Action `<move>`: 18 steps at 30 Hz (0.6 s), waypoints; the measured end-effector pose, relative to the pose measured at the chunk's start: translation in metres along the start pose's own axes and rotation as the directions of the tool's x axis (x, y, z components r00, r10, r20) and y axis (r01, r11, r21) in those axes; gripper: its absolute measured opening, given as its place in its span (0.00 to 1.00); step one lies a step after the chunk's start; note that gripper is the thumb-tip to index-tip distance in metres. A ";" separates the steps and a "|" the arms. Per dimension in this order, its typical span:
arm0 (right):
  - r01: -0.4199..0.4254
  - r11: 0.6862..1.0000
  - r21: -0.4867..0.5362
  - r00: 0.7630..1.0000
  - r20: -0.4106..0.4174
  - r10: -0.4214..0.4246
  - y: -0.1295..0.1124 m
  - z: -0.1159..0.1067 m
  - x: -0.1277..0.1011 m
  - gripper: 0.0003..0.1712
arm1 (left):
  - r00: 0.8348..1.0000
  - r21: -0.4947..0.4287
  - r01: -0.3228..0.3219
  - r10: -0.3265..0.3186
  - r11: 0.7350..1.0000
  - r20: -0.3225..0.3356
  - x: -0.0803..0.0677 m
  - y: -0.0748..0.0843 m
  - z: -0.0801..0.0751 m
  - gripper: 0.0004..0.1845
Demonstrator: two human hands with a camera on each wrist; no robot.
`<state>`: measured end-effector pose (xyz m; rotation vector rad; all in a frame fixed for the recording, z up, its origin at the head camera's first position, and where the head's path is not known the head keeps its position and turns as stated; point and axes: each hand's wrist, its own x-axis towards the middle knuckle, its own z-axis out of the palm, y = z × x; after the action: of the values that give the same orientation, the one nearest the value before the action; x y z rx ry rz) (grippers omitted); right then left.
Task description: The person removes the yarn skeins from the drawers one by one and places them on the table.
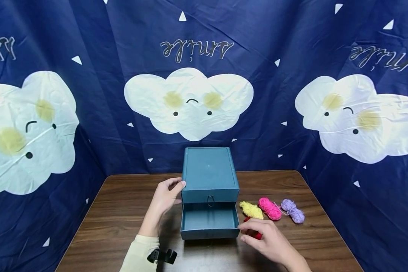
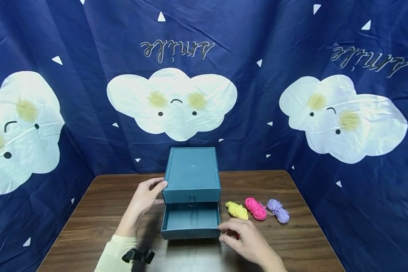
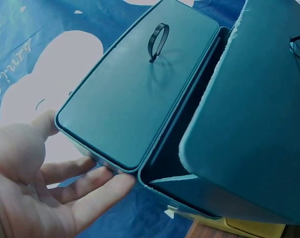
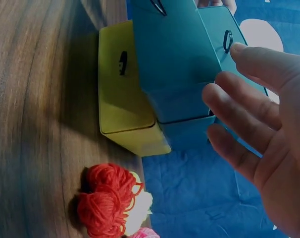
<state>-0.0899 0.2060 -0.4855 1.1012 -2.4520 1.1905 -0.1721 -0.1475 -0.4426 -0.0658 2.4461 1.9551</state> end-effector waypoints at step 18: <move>-0.029 0.999 0.039 0.997 0.075 0.026 0.003 0.016 -0.002 0.14 | 1.000 -0.003 0.005 -0.005 1.000 -0.006 0.002 -0.002 0.001 0.25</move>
<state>-0.0882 0.1961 -0.4984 1.1458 -2.5175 1.2331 -0.1737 -0.1475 -0.4452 -0.0777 2.4440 1.9602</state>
